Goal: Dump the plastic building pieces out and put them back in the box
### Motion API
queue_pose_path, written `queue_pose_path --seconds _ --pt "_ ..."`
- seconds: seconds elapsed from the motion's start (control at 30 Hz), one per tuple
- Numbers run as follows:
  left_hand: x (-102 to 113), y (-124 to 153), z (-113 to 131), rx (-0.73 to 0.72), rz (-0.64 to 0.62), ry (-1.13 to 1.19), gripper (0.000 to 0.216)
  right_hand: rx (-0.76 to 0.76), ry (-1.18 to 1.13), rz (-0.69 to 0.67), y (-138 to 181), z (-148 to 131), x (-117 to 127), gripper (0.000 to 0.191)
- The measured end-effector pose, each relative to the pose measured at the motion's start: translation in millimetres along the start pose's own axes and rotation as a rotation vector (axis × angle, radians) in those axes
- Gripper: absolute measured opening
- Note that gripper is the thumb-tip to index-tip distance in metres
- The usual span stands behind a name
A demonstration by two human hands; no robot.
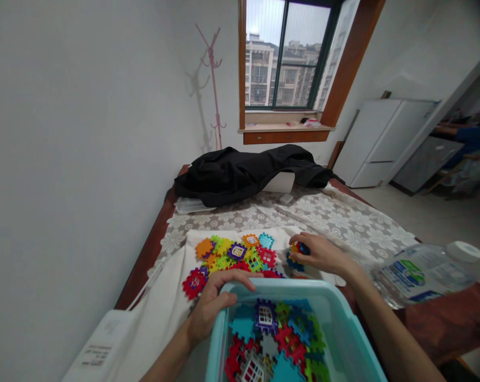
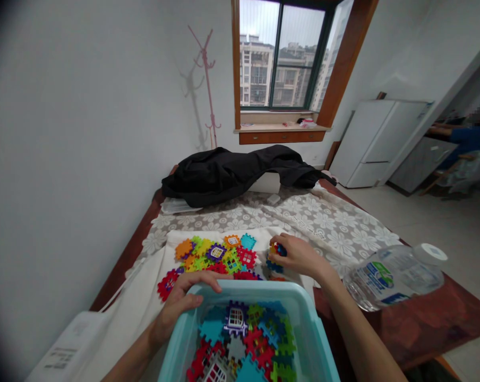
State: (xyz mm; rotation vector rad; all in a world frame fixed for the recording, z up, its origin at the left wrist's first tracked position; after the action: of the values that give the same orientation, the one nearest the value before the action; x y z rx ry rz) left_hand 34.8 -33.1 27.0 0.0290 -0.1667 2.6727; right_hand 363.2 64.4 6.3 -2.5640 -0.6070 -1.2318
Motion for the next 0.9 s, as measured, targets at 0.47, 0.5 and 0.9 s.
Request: queue_pose_path --seconds 0.47,0.5,0.9 --pt "-4 -1 10 0.016 0.049 0.055 0.027 0.002 0.040 -0.027 3 10 -19 0.043" --pt "-4 -1 9 0.015 0.048 0.050 0.026 0.011 0.049 -0.029 1 9 -19 0.040" --pt "-1 2 0 0.005 0.024 0.015 0.028 -0.043 0.195 0.029 -5 -4 -22 0.026"
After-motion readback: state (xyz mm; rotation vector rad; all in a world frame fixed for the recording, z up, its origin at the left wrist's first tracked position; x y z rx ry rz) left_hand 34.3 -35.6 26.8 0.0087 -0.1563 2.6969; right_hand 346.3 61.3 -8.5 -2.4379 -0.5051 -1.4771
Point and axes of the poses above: each hand's wrist, its own y-axis away from the middle knuckle, its own x-axis out of the back of the hand, z = x × y, the point moved 3 cm from there along -y, towards the middle knuckle, and after that the axes turned 10 degrees about -y, right-handed, at the moved point
